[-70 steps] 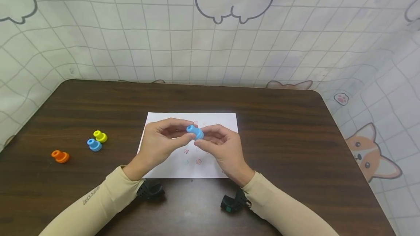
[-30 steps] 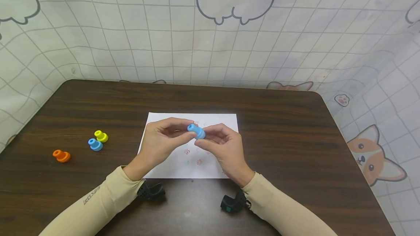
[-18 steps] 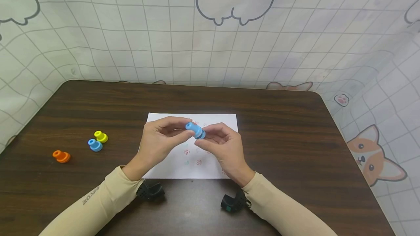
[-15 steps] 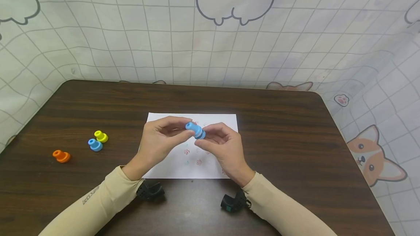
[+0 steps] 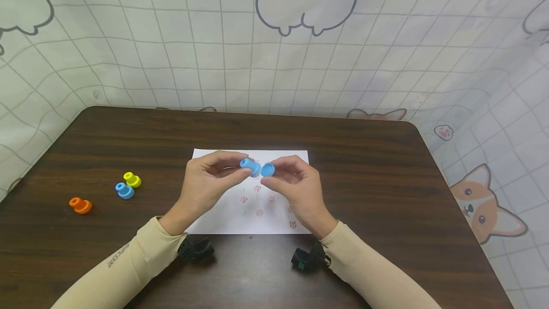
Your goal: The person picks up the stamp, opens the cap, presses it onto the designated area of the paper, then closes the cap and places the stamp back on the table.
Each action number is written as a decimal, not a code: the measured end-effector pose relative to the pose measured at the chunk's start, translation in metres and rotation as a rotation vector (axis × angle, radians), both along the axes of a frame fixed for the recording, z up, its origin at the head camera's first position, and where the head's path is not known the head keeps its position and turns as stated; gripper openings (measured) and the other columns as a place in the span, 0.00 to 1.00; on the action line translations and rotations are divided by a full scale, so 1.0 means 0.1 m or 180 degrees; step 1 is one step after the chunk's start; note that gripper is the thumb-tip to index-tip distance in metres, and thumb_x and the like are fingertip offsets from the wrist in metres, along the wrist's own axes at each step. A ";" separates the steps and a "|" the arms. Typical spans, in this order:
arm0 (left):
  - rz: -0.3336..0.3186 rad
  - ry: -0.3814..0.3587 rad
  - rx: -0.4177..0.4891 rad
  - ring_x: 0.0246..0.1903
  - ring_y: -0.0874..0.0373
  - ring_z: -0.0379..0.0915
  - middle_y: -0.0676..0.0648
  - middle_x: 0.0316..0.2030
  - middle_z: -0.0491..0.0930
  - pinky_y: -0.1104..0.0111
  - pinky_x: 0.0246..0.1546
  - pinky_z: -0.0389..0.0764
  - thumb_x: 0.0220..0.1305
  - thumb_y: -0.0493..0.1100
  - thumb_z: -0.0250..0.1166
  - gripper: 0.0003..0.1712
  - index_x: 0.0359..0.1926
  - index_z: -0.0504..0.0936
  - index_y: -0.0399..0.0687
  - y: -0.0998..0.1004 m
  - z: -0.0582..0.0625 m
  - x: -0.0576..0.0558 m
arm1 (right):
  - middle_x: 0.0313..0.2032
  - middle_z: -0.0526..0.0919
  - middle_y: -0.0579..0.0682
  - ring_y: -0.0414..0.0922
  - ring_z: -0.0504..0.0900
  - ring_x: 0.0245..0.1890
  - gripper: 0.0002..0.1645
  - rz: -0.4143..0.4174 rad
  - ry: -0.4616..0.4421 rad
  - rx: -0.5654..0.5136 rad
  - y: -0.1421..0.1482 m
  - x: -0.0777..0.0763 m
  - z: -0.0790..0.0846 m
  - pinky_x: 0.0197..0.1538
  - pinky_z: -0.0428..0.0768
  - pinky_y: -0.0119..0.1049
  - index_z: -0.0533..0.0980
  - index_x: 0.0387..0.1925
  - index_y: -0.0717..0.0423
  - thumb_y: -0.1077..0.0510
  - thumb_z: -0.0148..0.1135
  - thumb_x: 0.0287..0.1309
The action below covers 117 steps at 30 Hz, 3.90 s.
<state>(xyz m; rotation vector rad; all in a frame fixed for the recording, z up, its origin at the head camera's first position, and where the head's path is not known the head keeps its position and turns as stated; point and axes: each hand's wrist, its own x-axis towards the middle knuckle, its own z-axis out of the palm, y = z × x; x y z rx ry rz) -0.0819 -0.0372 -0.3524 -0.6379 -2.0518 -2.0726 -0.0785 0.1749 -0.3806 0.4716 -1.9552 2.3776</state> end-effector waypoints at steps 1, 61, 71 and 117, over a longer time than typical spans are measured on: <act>0.0007 0.0002 -0.0007 0.38 0.64 0.90 0.33 0.42 0.89 0.64 0.48 0.90 0.56 0.30 0.77 0.17 0.48 0.88 0.37 0.00 0.00 0.00 | 0.46 0.84 0.45 0.39 0.89 0.45 0.19 -0.0005 0.0007 -0.0027 0.01 0.00 0.00 0.51 0.89 0.35 0.80 0.48 0.55 0.72 0.71 0.57; -0.0658 -0.0380 -0.1118 0.40 0.59 0.91 0.44 0.41 0.91 0.71 0.46 0.89 0.57 0.40 0.79 0.15 0.46 0.90 0.45 0.19 -0.38 0.06 | 0.42 0.87 0.47 0.41 0.86 0.40 0.20 -0.0200 0.0534 -0.0767 0.31 -0.09 0.37 0.50 0.88 0.31 0.82 0.46 0.57 0.80 0.64 0.58; -0.0858 -0.0370 -0.1317 0.39 0.62 0.90 0.45 0.40 0.92 0.73 0.48 0.88 0.56 0.37 0.79 0.14 0.45 0.90 0.44 0.23 -0.40 0.07 | 0.42 0.87 0.47 0.40 0.85 0.39 0.21 -0.0198 0.0464 -0.0760 0.33 -0.09 0.37 0.50 0.88 0.30 0.82 0.46 0.57 0.80 0.64 0.57; -0.1232 -0.0108 -0.2240 0.40 0.66 0.89 0.50 0.42 0.92 0.77 0.48 0.86 0.62 0.39 0.75 0.10 0.44 0.90 0.46 0.33 -0.38 0.11 | 0.41 0.88 0.46 0.40 0.87 0.39 0.22 -0.0176 0.0527 -0.0793 0.34 -0.10 0.38 0.49 0.88 0.30 0.82 0.46 0.56 0.80 0.64 0.57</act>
